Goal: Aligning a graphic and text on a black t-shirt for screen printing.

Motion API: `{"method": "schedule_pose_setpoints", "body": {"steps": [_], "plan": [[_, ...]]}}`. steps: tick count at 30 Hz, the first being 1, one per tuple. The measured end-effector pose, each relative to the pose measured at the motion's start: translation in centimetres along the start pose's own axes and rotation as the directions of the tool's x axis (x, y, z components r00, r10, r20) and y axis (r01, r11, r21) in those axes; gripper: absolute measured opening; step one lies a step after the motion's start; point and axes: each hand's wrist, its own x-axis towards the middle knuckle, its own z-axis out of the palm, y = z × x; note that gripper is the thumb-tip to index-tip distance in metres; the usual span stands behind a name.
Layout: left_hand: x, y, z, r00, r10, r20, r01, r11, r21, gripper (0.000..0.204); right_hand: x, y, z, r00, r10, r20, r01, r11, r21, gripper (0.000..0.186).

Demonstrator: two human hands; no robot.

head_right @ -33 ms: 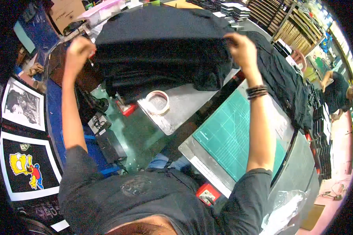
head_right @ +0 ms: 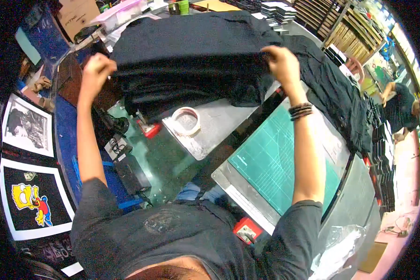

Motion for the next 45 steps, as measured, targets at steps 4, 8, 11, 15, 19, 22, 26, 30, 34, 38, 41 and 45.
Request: {"method": "schedule_pose_setpoints", "body": {"steps": [4,8,11,15,19,22,26,30,34,38,41,45], "plan": [[-5.1,3.3,2.8,0.974,-0.141,-0.18,0.127,0.988,-0.088,0.02,-4.3,-1.0,0.8,0.979,-0.198,-0.052,0.202,0.976,0.076,0.018],[-4.7,9.3,2.0,0.963,-0.1,-0.251,0.077,0.992,-0.1,0.019,-6.3,-3.7,-7.8,0.966,-0.222,-0.134,0.243,0.955,0.168,0.017],[-3.3,15.1,3.5,0.978,-0.001,-0.209,-0.051,0.969,-0.242,0.012,-10.2,-8.2,-17.7,0.92,-0.287,-0.265,0.292,0.956,-0.022,0.019],[-2.8,24.5,8.6,0.96,0.24,-0.142,-0.278,0.836,-0.474,0.019,-18.4,-13.4,-32.0,0.826,-0.555,-0.097,0.53,0.823,-0.202,0.047],[-3.9,34.3,13.5,0.866,0.497,-0.047,-0.359,0.554,-0.751,0.022,-25.4,-13.6,-37.3,0.584,-0.779,-0.227,0.49,0.561,-0.667,0.063],[-5.2,39.5,15.4,0.793,0.607,-0.041,-0.389,0.454,-0.802,0.019,-29.4,-14.3,-39.9,0.48,-0.861,-0.171,0.309,0.348,-0.885,0.065],[-6.9,42.5,17.5,0.776,0.631,0.01,-0.331,0.42,-0.845,0.016,-31.3,-15.1,-41.6,0.547,-0.814,-0.194,0.396,0.456,-0.797,0.063],[-7.4,42.6,19.2,0.807,0.59,0.03,-0.294,0.446,-0.845,0.014,-30.5,-15.4,-37.4,0.613,-0.601,-0.513,0.151,0.727,-0.67,0.059],[-7.8,42.3,20.1,0.839,0.538,0.077,-0.223,0.47,-0.854,0.013,-25.7,-11.4,-32.8,0.836,-0.112,-0.537,-0.004,0.978,-0.21,0.027],[-8.1,42.2,20.4,0.837,0.544,0.055,-0.243,0.46,-0.854,0.014,-18.9,2.6,-25.5,0.927,0.01,-0.376,-0.106,0.966,-0.236,0.011],[-8.4,42.0,20.5,0.854,0.519,0.01,-0.272,0.465,-0.842,0.013,-18.6,13.0,-19.0,0.951,0.23,-0.205,-0.283,0.917,-0.283,0.012],[-8.6,41.7,20.5,0.863,0.5,0.072,-0.216,0.495,-0.841,0.013,-19.5,22.3,-12.9,0.936,0.342,-0.083,-0.335,0.794,-0.507,0.051]]}}
